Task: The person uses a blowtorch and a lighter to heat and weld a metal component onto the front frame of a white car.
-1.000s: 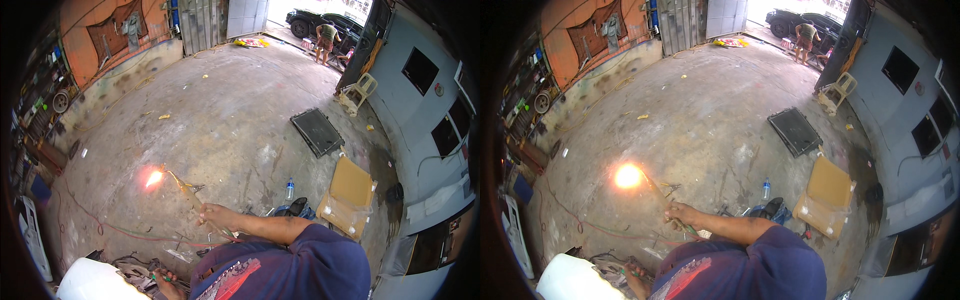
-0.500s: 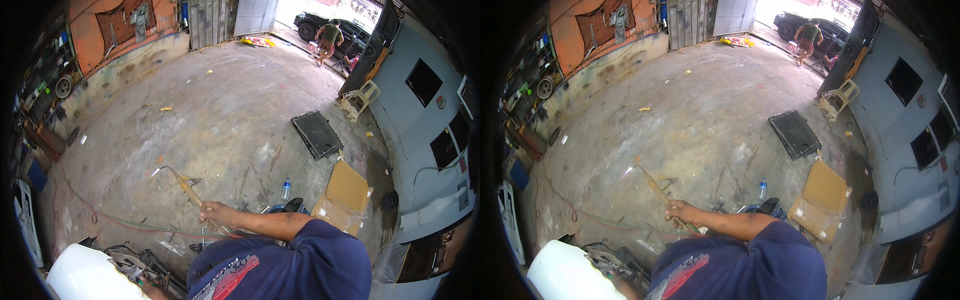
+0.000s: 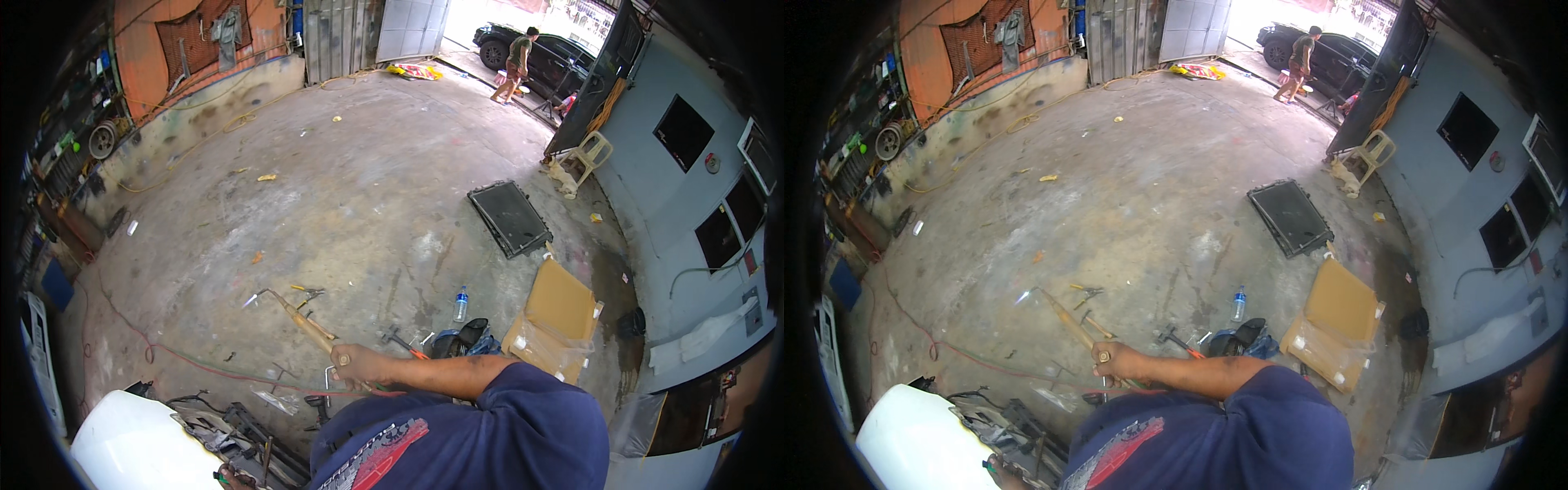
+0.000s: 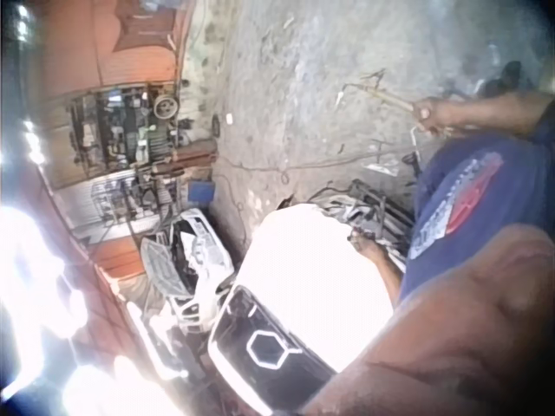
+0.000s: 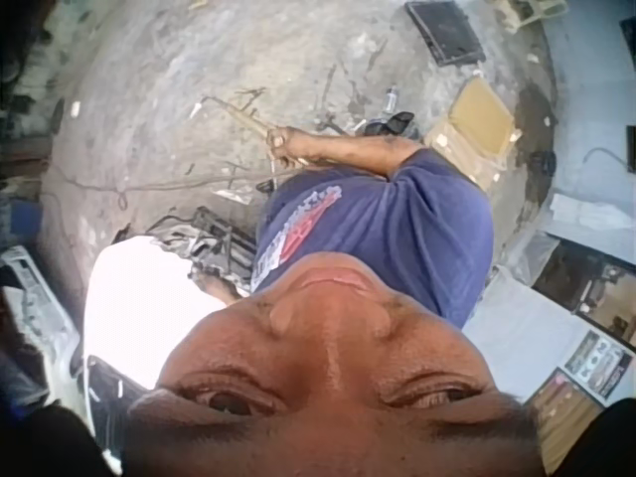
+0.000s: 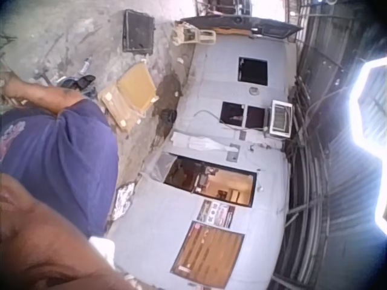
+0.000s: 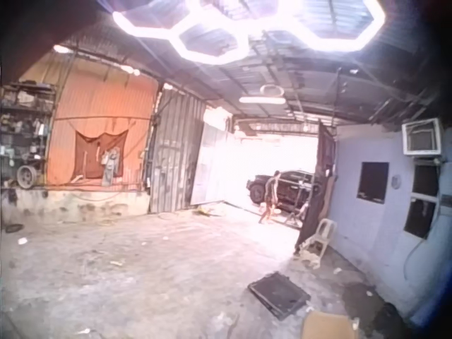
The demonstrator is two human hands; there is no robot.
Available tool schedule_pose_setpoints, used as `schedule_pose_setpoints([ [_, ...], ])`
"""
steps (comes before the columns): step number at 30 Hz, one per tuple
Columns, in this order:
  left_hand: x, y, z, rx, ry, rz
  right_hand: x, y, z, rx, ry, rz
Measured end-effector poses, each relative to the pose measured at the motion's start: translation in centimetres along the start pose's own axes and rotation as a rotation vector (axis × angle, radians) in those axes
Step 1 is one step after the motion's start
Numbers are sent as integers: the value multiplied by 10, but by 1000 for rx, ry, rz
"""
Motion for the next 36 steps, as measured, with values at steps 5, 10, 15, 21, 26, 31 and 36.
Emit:
schedule_pose_setpoints([
  [5,13,-5,-7,-46,21,7,12,19,15,53,-8,57],
  [10,12,-44,-20,-260,85,-1,18,35,19,119,18,76],
  [15,-1,-75,-36,-44,176,180,10,42,15,235,54,113],
  [21,87,-84,-65,-177,64,170,30,45,10,512,198,45],
  [26,133,-95,-54,-589,-21,238,68,76,30,592,209,-68],
  [31,166,-101,-70,-516,-108,179,68,120,39,850,252,-244],
  [36,159,-87,-85,-847,-56,129,34,148,39,963,336,-491],
])
Point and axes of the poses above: each hand's wrist, its own x-axis away from the middle knuckle, its own y-axis out of the palm, z = x × y, the point moved 2 cm from there along -x, towards the middle knuckle, and after that the axes turned 15 degrees about -z, right-handed, at the moved point
